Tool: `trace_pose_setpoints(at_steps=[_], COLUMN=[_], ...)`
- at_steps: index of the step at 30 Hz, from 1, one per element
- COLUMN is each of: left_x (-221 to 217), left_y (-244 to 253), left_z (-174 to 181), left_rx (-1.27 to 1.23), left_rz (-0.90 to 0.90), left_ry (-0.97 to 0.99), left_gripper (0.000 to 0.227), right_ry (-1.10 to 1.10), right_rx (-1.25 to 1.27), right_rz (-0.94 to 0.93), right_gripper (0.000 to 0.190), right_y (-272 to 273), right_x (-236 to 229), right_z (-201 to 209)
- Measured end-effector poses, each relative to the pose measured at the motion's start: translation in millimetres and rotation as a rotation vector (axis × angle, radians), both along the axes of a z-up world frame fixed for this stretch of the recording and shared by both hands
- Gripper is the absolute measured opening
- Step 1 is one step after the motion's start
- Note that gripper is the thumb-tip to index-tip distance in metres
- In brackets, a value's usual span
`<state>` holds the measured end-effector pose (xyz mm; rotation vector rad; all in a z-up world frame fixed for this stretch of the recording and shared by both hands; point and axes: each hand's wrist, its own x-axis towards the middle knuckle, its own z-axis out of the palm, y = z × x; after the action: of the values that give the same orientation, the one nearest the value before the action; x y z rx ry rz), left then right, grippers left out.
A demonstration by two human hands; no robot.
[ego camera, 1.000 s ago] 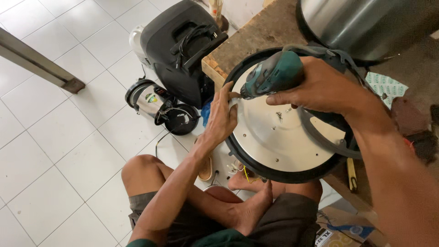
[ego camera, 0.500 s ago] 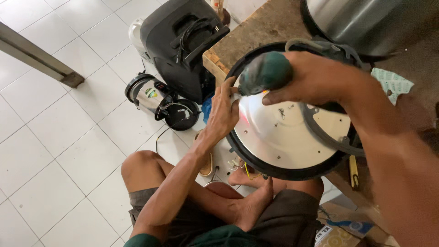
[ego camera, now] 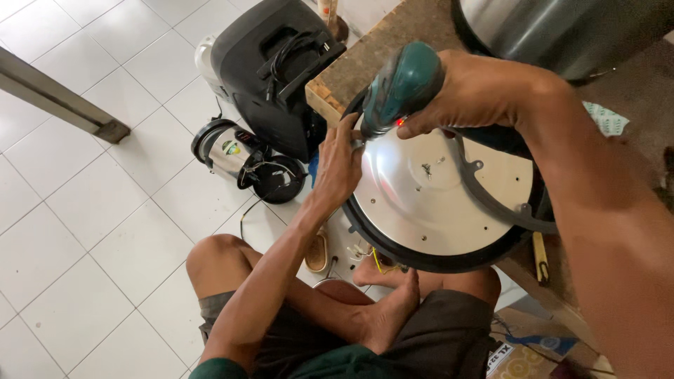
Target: The person works on the wiring of a small appliance base, using a screwdriver to tighten connections. They then flip the base over and use a power drill to remove screws from a plastic ring attached to the underside.
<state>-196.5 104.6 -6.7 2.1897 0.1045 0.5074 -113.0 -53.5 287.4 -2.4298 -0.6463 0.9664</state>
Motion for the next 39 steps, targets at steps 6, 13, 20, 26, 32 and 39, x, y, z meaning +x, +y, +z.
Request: trace_pose_setpoints(at_steps=[6, 13, 20, 26, 32, 39], left_x=[3.3, -2.5, -9.8, -94.3, -131.8, -116.9], left_y=[-2.7, -36.5, -75.8, -45.0, -74.4, -83.4], left_z=[3.6, 32.0, 51.5, 33.7, -8.2, -11.5], left_rx=[0.221, 0.202, 0.110, 0.090, -0.282, -0.405], left_rz=[0.064, 0.033, -0.099, 0.219, 0.250, 0.216], left_ry=[-0.007, -0.072, 0.107, -0.256, 0.047, 0.083], left_gripper=[0.053, 0.054, 0.077, 0.045, 0.074, 0.047], right_ry=[-0.191, -0.320, -0.168, -0.157, 0.040, -0.040], right_rx=[-0.036, -0.125, 0.079, 0.084, 0.060, -0.089], right_rz=[0.125, -0.102, -0.340, -0.241, -0.046, -0.116], right_gripper=[0.066, 0.059, 0.069, 0.069, 0.083, 0.074], right_y=[-19.6, -71.4, -103.0, -108.2, -91.0, -72.9], right_x=[-6.1, -32.5, -52.3, -63.3, -78.4, -92.5], right_z=[1.3, 24.5, 31.9, 9.4, -11.3, -1.2])
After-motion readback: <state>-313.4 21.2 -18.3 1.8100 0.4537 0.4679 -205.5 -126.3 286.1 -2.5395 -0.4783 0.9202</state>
